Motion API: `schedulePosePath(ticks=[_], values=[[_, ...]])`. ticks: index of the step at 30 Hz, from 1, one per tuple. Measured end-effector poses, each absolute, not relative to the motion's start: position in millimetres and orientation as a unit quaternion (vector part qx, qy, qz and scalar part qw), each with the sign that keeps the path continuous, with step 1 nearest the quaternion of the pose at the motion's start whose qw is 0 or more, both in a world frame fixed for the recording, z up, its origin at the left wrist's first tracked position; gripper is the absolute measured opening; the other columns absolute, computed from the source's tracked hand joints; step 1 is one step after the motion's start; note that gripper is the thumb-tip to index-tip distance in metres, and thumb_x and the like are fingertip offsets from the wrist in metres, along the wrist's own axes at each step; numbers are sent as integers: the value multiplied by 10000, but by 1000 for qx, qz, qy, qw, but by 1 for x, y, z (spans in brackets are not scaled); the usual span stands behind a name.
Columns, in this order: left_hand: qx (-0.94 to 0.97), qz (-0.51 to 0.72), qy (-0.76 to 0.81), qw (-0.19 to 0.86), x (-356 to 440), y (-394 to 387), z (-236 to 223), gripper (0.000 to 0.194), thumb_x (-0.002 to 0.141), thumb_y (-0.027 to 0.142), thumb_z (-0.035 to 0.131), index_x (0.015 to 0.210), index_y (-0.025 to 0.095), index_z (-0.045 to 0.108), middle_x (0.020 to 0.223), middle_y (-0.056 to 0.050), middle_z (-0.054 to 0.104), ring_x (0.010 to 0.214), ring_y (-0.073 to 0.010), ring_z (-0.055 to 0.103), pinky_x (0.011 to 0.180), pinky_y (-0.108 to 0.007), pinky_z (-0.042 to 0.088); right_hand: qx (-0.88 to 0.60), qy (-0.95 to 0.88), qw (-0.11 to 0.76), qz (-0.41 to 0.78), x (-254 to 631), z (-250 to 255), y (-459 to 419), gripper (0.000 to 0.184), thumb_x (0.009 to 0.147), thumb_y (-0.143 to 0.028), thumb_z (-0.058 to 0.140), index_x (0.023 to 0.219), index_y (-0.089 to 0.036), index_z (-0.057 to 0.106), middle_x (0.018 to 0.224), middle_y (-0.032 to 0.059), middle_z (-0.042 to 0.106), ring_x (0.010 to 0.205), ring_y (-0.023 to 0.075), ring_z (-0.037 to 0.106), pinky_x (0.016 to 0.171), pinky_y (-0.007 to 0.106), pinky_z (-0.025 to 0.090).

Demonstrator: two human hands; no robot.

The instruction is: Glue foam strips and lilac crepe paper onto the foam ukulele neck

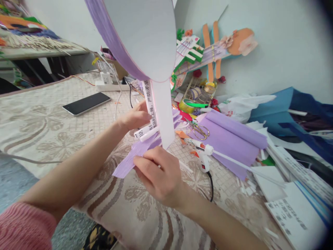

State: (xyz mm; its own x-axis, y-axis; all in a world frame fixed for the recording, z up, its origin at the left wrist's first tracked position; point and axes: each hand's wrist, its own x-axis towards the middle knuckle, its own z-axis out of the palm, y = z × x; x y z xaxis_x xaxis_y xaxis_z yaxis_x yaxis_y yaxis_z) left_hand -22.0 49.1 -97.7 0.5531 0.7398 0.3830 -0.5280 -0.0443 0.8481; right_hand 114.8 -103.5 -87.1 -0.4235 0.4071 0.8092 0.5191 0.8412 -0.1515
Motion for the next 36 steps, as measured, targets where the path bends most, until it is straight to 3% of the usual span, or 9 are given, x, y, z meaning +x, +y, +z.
schedulePosePath(ticks=[9, 14, 16, 20, 26, 31, 36], values=[[611, 461, 97, 636, -23, 55, -95, 501, 589, 206, 757, 1074, 167, 635, 1040, -83, 736, 1205, -348, 629, 1046, -464, 501, -276, -841, 462, -48, 120, -98, -105, 144, 918, -63, 563, 906, -160, 668, 800, 35, 629, 716, 145, 560, 617, 277, 505], [646, 470, 108, 592, -28, 61, -94, 547, 626, 198, 762, 1157, 169, 633, 1147, -99, 706, 1208, -326, 616, 1033, -426, 487, -272, -827, 488, -59, 128, -99, -103, 121, 910, -79, 589, 973, -164, 646, 1085, 116, 676, 1087, 247, 611, 908, 417, 560], [658, 473, 108, 576, -29, 64, -95, 612, 642, 185, 762, 1235, 197, 609, 1189, -87, 694, 1191, -299, 621, 1015, -401, 484, -262, -836, 481, -40, 130, -98, -101, 137, 915, -73, 573, 997, -170, 624, 1146, 130, 690, 1160, 272, 611, 942, 459, 556], [690, 466, 100, 545, -30, 68, -97, 728, 679, 211, 779, 1365, 264, 541, 1267, -67, 660, 1168, -264, 614, 968, -370, 491, -245, -831, 500, 9, 136, -96, -99, 199, 900, -49, 544, 1042, -178, 596, 1094, 133, 715, 1080, 259, 678, 907, 471, 578], [731, 443, 124, 505, -30, 67, -95, 878, 688, 308, 822, 1475, 299, 431, 1310, -80, 620, 1201, -275, 580, 976, -407, 486, -247, -819, 513, 69, 145, -95, -101, 304, 845, -13, 527, 1093, -185, 564, 1069, 131, 727, 1040, 236, 701, 876, 457, 594], [711, 461, 136, 514, -28, 63, -97, 824, 681, 298, 807, 1441, 291, 490, 1356, -62, 602, 1277, -284, 524, 1068, -422, 435, -235, -840, 486, 46, 144, -96, -102, 194, 908, -80, 535, 1065, -185, 578, 1038, 132, 753, 1053, 249, 711, 875, 470, 600], [679, 477, 149, 538, -27, 56, -96, 780, 668, 239, 805, 1400, 282, 538, 1381, -51, 595, 1394, -299, 420, 1136, -424, 382, -226, -842, 489, 26, 139, -97, -102, 214, 917, -60, 531, 1083, -178, 594, 1004, 110, 758, 1040, 238, 713, 871, 445, 604]])
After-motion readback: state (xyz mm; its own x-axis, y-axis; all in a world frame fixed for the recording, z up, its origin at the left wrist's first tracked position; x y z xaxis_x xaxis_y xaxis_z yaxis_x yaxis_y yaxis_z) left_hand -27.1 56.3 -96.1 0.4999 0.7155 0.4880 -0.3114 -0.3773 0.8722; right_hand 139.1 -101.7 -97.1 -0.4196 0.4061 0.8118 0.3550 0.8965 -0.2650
